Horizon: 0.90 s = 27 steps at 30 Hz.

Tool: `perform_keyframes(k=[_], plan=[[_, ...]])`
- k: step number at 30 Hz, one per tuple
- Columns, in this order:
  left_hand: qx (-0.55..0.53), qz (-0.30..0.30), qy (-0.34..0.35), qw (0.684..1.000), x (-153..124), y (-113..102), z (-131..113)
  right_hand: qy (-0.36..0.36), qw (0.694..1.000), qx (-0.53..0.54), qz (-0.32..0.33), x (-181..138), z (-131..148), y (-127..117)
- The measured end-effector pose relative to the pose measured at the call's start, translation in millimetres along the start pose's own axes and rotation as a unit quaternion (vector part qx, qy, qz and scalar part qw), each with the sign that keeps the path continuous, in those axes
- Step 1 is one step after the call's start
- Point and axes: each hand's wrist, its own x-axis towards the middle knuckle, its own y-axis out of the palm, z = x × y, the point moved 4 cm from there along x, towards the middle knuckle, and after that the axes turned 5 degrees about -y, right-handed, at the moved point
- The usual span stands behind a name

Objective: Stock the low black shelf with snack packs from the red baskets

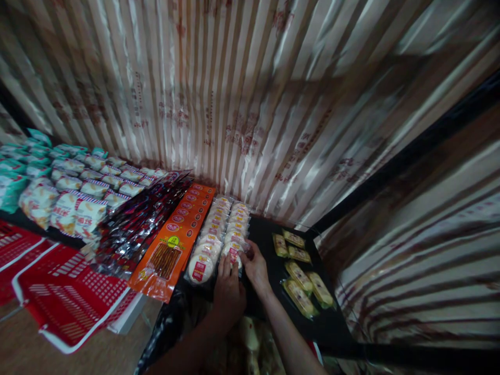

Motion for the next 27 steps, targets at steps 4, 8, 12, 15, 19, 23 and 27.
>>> perform_keyframes(k=[4,8,12,15,19,23,27], plan=[[-0.001,-0.027,0.020,0.999,1,3,3,-0.020,0.999,-0.031,-0.038,-1,0,1],[-0.006,-0.048,0.045,0.998,-1,7,7,-0.020,0.997,-0.013,-0.069,-12,0,-2],[-0.002,-0.066,0.067,0.996,-6,4,5,-0.047,0.995,-0.019,-0.091,-44,3,-16],[-0.024,-0.079,0.120,0.989,-21,-9,-2,-0.046,0.994,-0.012,-0.102,-87,1,-31],[-0.078,0.000,0.182,0.980,-65,-15,-7,-0.001,0.996,-0.046,-0.083,-155,-16,-43],[-0.056,0.066,0.131,0.988,-110,9,11,0.019,0.996,-0.078,0.047,-195,-46,-30],[0.061,-0.007,0.007,0.998,-122,27,46,0.045,0.992,-0.088,0.077,-197,-69,-10]])
